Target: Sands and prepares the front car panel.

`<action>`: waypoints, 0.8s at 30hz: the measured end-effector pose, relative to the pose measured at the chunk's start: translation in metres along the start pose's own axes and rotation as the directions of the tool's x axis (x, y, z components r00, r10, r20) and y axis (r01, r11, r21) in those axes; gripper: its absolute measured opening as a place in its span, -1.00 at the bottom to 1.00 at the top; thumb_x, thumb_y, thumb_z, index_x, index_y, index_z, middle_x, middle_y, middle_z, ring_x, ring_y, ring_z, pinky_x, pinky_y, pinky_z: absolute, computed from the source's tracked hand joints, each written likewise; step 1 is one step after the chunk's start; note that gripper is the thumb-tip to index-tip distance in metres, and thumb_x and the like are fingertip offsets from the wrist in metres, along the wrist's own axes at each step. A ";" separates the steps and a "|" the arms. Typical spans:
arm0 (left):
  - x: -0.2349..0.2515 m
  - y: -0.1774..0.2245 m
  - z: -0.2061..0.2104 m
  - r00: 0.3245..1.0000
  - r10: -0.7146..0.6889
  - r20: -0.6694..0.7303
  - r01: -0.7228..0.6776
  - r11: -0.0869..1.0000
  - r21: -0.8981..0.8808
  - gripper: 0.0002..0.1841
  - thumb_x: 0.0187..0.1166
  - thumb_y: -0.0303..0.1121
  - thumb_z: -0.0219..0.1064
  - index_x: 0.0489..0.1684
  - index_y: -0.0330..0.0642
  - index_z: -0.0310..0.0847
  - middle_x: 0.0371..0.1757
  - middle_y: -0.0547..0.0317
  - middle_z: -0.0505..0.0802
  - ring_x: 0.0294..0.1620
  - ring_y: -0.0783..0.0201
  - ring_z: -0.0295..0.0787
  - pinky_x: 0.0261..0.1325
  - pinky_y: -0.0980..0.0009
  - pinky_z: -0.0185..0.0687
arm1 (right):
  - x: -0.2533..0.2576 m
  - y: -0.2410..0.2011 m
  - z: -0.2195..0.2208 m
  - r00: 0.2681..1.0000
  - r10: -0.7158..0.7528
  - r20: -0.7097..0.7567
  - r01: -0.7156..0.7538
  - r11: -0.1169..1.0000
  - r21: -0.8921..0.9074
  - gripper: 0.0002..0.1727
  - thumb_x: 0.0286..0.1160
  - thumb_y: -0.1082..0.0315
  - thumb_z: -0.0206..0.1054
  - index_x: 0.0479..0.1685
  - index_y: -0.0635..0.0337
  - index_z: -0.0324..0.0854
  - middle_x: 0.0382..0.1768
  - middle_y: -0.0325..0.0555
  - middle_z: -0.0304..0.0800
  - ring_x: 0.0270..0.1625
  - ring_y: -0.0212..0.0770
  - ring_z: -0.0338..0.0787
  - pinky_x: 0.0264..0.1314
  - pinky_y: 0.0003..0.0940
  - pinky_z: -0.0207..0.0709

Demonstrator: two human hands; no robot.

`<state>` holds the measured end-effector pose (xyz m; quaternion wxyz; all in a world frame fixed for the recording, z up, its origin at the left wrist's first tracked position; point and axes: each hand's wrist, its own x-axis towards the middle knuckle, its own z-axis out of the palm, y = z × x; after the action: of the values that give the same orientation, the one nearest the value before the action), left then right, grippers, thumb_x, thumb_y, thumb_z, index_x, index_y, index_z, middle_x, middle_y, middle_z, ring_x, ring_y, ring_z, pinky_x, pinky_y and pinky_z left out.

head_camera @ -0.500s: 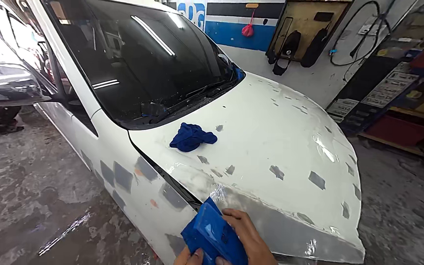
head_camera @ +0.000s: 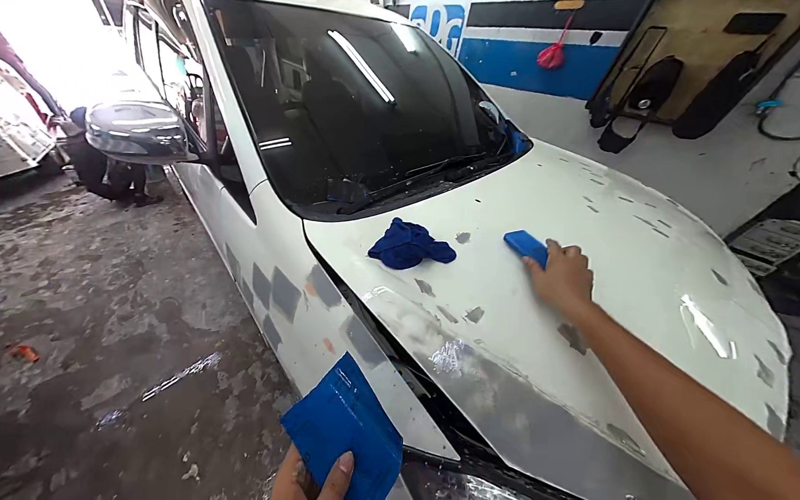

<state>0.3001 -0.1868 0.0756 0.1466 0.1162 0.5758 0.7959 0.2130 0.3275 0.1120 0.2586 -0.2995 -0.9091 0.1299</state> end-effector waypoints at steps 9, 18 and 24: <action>0.088 0.013 -0.038 0.967 -0.027 0.252 0.049 0.995 -0.083 -0.66 0.66 -0.65 0.20 0.34 -0.29 0.30 0.01 0.09 0.91 -0.01 0.19 0.93 0.16 0.17 0.87 | 0.010 -0.016 0.016 0.992 0.117 -0.054 -0.123 0.984 -0.127 -0.33 0.60 -0.01 0.39 0.53 0.28 0.49 0.48 0.60 0.39 0.48 0.72 0.35 0.19 0.72 0.23; 0.215 0.003 -0.049 0.668 0.000 0.744 0.219 0.956 -0.196 -0.62 0.74 -0.53 0.19 0.48 -0.17 0.31 0.22 0.18 0.85 0.22 0.26 0.83 0.38 0.17 0.75 | -0.170 -0.194 0.021 0.911 -0.184 0.369 -0.226 0.525 0.821 -0.28 0.47 -0.09 0.48 0.55 0.13 0.54 0.10 -0.04 0.88 -0.01 -0.15 0.90 -0.05 -0.24 0.84; 0.263 -0.004 -0.034 0.425 -0.144 0.894 0.281 0.959 0.021 -0.59 0.74 -0.57 0.16 0.52 -0.29 0.22 0.19 0.07 0.84 0.12 0.19 0.88 0.22 0.19 0.85 | -0.208 -0.200 0.028 0.970 0.054 0.239 -0.244 0.281 0.928 -0.63 0.27 0.55 0.60 0.11 0.28 0.79 -0.11 -0.01 0.95 -0.16 -0.21 0.95 -0.08 -0.34 0.88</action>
<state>0.0436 -0.1190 0.0657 0.5315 0.4301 0.3704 0.6287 0.2452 0.0406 0.0855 0.2983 -0.1602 -0.6397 0.6900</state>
